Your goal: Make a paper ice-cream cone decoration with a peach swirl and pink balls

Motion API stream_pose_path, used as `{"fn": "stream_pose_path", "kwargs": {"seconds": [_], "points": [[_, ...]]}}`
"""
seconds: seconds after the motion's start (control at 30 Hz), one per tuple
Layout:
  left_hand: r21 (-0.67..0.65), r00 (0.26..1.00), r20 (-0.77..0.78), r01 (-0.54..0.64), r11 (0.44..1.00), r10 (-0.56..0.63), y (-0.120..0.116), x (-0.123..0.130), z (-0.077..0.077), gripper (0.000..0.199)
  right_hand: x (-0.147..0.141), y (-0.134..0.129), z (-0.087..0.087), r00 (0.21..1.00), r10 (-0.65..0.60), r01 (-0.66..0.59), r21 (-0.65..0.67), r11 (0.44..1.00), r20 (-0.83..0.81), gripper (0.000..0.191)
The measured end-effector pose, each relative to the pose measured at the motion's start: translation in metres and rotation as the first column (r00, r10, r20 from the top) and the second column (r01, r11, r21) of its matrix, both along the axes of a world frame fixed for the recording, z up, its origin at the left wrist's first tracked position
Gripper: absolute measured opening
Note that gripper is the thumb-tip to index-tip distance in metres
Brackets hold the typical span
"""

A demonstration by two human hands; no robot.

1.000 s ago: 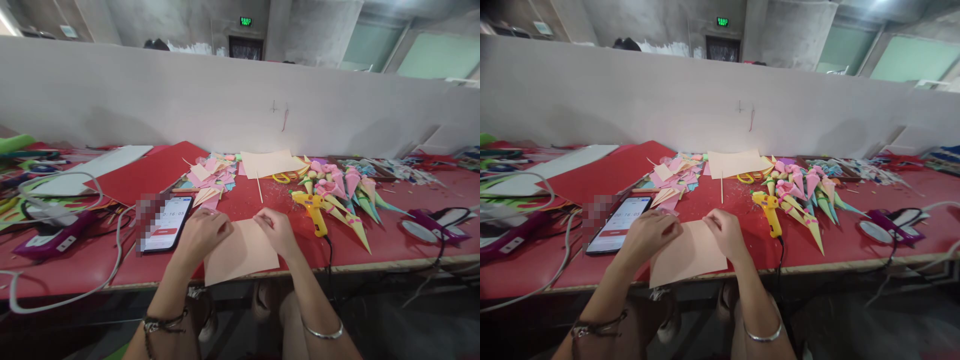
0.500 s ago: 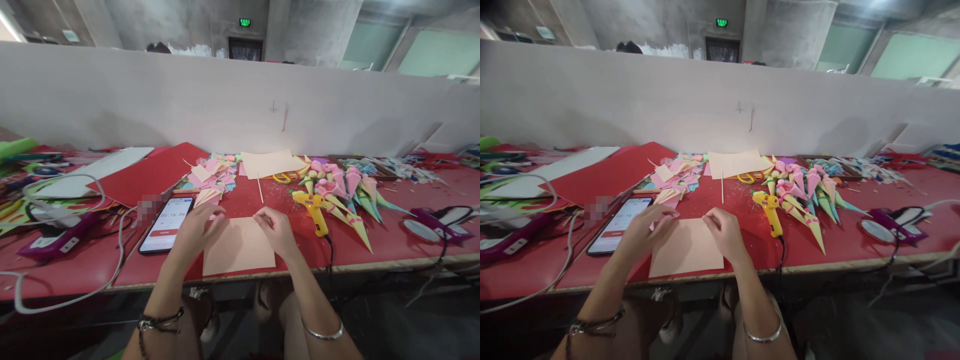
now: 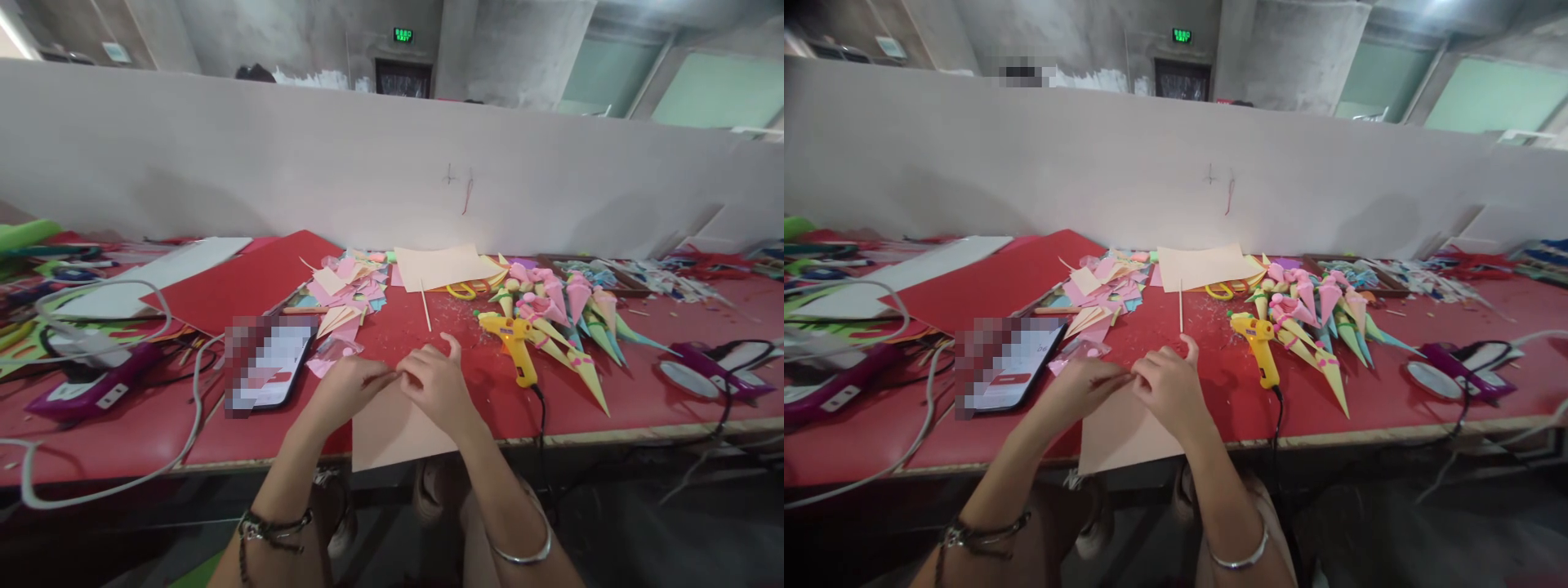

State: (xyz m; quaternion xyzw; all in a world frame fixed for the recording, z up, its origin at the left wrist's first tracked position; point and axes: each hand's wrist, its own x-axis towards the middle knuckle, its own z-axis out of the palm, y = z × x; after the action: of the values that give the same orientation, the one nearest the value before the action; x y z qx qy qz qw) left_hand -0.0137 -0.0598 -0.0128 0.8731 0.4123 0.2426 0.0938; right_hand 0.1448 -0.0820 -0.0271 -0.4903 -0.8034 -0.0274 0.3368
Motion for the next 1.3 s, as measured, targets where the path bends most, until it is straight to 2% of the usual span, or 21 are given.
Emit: {"fn": "stream_pose_path", "kwargs": {"seconds": [0.2, 0.37, 0.43, 0.5, 0.6, 0.73, 0.83, 0.97, 1.1, 1.3], "points": [[0.001, 0.999, 0.002, -0.034, 0.999, 0.034, 0.001, -0.016, 0.010, 0.033, 0.022, 0.007, -0.001, 0.986, -0.154, 0.155, 0.011, 0.988, -0.063, 0.015], [-0.011, 0.994, 0.044, -0.098, 0.995, 0.098, 0.005, -0.033, 0.009, 0.032, 0.031, 0.009, -0.001, 0.936, -0.313, 0.323, 0.041, 0.946, -0.161, 0.014], [-0.027, 0.994, 0.049, -0.096, 0.995, 0.098, 0.004, -0.033, 0.008, 0.032, 0.028, 0.008, 0.000, 0.935, -0.267, 0.282, 0.031, 0.959, -0.235, 0.011], [-0.047, 0.997, 0.028, -0.070, 0.996, 0.071, 0.003, -0.029, 0.008, 0.033, 0.023, 0.006, 0.002, 0.953, -0.152, 0.155, -0.008, 0.988, -0.263, 0.012], [0.013, 0.999, -0.039, -0.028, 1.000, 0.029, 0.001, -0.019, 0.008, 0.033, 0.016, 0.003, 0.003, 0.985, -0.033, 0.016, -0.099, 0.995, -0.172, 0.015], [0.251, 0.984, -0.152, -0.049, 0.967, 0.089, -0.002, -0.002, 0.009, 0.023, 0.009, 0.001, 0.002, 0.996, -0.049, 0.039, -0.124, 0.992, -0.079, 0.019], [0.344, 0.973, -0.197, -0.050, 0.938, 0.124, -0.006, 0.007, 0.010, 0.021, 0.005, 0.001, 0.000, 0.996, -0.023, 0.014, -0.107, 0.994, -0.083, 0.018], [0.462, 0.976, -0.162, -0.058, 0.885, 0.148, -0.010, 0.010, 0.012, 0.024, 0.004, 0.001, -0.001, 0.989, 0.019, -0.035, -0.108, 0.994, -0.149, 0.018], [0.500, 0.978, -0.104, -0.104, 0.860, 0.178, -0.008, 0.006, 0.013, 0.021, 0.009, 0.001, 0.003, 0.978, 0.028, -0.055, -0.129, 0.990, -0.205, 0.020], [0.513, 0.967, -0.041, -0.196, 0.836, 0.252, -0.002, -0.013, 0.015, 0.021, 0.019, 0.000, 0.008, 0.972, -0.014, -0.022, -0.148, 0.989, -0.236, 0.021]]}}
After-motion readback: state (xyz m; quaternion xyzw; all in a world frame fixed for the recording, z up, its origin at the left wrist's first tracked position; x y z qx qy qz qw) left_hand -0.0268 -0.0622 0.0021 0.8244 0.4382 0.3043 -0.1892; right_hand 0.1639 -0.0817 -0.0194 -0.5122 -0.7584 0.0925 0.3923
